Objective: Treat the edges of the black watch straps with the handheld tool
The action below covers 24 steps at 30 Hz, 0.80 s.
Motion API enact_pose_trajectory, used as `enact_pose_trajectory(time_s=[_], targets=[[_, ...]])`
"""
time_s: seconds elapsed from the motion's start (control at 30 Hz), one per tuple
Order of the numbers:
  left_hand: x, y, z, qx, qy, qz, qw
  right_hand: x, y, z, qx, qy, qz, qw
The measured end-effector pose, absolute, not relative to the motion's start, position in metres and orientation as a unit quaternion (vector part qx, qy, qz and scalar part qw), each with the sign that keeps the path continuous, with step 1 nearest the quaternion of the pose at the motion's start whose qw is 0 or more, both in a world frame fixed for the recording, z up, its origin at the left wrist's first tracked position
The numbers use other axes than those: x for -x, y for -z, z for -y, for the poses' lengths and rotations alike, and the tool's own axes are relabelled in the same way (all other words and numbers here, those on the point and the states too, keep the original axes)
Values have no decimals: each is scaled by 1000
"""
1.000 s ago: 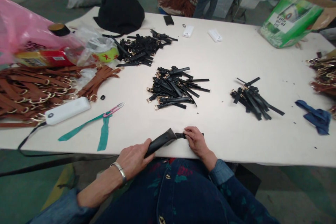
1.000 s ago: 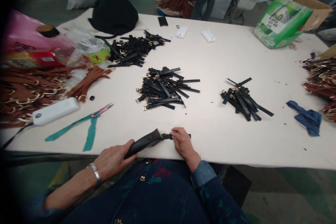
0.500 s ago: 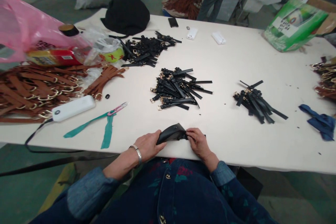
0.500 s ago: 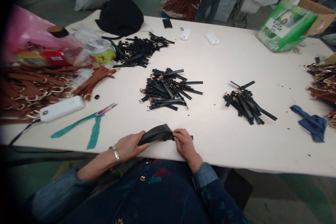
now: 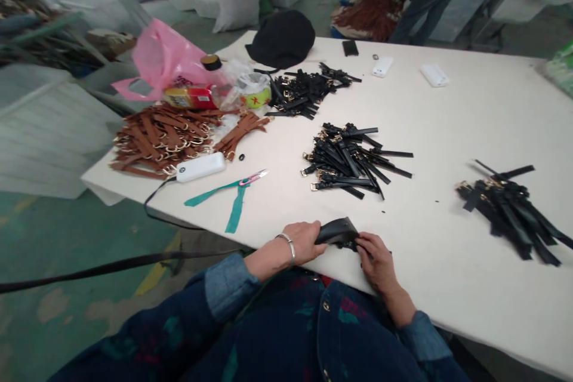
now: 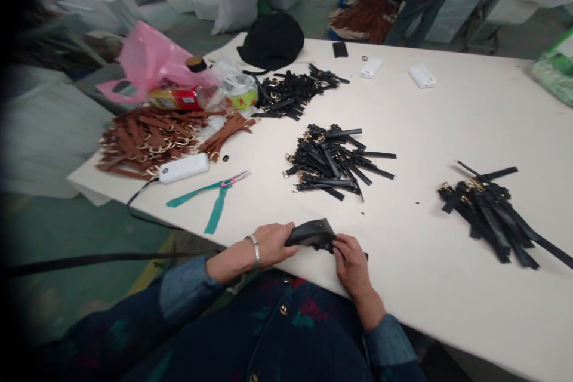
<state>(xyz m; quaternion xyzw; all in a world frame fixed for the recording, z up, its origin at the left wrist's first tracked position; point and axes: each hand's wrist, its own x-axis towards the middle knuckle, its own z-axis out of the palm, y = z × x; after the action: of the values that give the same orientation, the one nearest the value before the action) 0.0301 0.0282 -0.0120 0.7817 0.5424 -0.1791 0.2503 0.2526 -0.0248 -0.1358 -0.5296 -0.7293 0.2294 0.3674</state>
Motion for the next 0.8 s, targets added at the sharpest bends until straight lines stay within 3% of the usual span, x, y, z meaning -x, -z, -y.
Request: enact_pose_trajectory(time_s=[0.37,0.8], targets=[[4,1,-8,-780,187,-541,254,-253,133,26,530,-232,734,356],[-22,18,-18,-764,149,-569,263,-250,130,24,533,-236,725,367]])
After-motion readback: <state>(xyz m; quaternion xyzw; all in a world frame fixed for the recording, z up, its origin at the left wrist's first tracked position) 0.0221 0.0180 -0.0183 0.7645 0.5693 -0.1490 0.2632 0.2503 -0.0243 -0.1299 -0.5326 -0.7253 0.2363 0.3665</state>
